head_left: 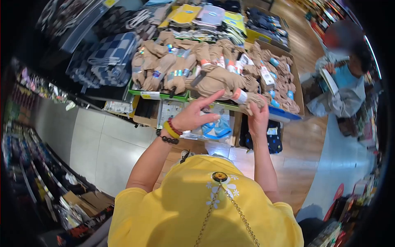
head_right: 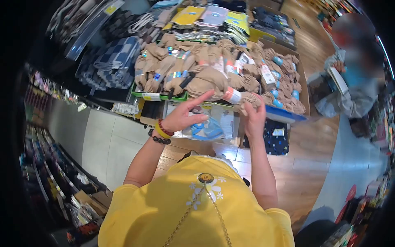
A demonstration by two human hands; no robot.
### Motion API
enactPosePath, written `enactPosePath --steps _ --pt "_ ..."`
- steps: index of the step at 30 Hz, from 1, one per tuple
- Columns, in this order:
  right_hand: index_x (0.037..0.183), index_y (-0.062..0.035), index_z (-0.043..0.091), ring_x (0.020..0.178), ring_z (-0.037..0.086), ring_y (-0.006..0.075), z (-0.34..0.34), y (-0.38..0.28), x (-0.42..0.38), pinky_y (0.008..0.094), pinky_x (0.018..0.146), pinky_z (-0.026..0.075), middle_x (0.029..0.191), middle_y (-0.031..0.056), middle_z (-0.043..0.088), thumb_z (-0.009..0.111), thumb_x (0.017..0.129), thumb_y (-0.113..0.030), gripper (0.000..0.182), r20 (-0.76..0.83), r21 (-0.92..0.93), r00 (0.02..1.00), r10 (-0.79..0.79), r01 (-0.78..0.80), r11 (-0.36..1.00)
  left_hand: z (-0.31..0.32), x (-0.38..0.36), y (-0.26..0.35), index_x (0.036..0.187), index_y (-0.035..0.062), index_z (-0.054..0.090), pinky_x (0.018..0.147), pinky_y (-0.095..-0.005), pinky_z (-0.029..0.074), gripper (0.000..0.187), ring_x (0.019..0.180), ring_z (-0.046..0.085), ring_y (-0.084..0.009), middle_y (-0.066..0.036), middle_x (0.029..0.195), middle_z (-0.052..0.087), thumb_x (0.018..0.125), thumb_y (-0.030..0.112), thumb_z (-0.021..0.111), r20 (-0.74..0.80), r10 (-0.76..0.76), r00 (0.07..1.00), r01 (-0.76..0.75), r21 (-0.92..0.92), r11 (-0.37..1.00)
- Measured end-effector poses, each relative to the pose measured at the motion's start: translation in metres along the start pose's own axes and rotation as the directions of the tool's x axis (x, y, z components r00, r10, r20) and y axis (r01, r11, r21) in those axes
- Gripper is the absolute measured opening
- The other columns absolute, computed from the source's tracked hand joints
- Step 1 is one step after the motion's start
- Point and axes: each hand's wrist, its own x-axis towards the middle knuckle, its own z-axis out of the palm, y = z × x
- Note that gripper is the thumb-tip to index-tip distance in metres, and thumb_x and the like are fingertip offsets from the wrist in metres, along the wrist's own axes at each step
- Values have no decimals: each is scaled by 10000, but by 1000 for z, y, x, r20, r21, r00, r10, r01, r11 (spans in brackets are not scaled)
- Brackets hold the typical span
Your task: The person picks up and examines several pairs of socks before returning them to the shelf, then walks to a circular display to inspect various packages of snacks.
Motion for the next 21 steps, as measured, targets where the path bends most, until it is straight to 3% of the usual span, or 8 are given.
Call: enactPosePath --steps 2,5,8,11,14,16,18,21 --pt "1142 -38 488 923 593 174 1 -8 5 324 791 513 1053 75 578 604 837 -34 326 -47 67 998 47 -44 997 1 -1 -9 1439 86 252 800 -233 424 752 929 475 -62 -72 1377 408 811 218 643 -79 17 997 -9 93 996" --pt "1141 -46 500 960 593 183 7 -26 18 347 775 529 1075 73 579 583 870 -93 287 -107 40 991 82 -78 996 7 -5 -23 1444 60 212 821 -235 419 772 998 457 -84 -93 1464 261 821 213 642 -119 57 991 -54 35 998" --pt "1105 -20 493 937 598 189 5 -44 45 317 788 522 1045 83 578 616 839 -67 297 -161 78 987 -13 26 997 8 -18 -35 1440 55 218 853 -246 417 756 1129 417 -118 -92 1501 182 830 207 636 -78 -8 997 5 -31 999" --pt "1140 -12 467 953 592 197 11 -71 67 301 834 499 1065 93 575 615 831 -37 344 -106 -114 955 -278 266 957 5 -37 -46 1421 46 267 872 -239 416 691 1119 442 -90 -82 1476 255 843 177 622 -74 -33 997 32 -26 999" --pt "1171 1 440 974 582 195 36 -90 70 275 863 473 1114 105 558 603 829 -2 379 17 -512 823 -568 495 702 2 -57 -40 1407 46 307 890 -234 406 633 1122 457 -83 -70 1423 355 860 174 600 -33 -257 966 237 -292 927" --pt "1164 -13 457 1065 539 266 47 -88 70 346 920 429 1175 132 532 569 790 60 397 325 -657 689 -648 657 370 3 -67 -50 1397 47 328 885 -228 407 605 1111 464 -80 -59 1384 408 867 172 590 -92 -213 973 177 -301 937" --pt "1149 -31 475 1113 507 309 40 -71 76 387 948 403 1193 143 520 565 755 83 419 666 -642 495 -558 761 -90 5 -75 -61 1392 47 339 877 -221 409 588 1089 472 -73 -53 1360 440 871 169 584 -127 -193 973 145 -314 938" --pt "1095 -76 518 1186 424 370 -12 -26 98 439 1001 352 1222 143 488 591 680 68 445 864 -501 503 0 861 -81 6 -88 -66 1389 44 343 866 -213 412 582 1061 482 -64 -56 1349 453 870 161 580 -148 -215 965 160 -315 936"
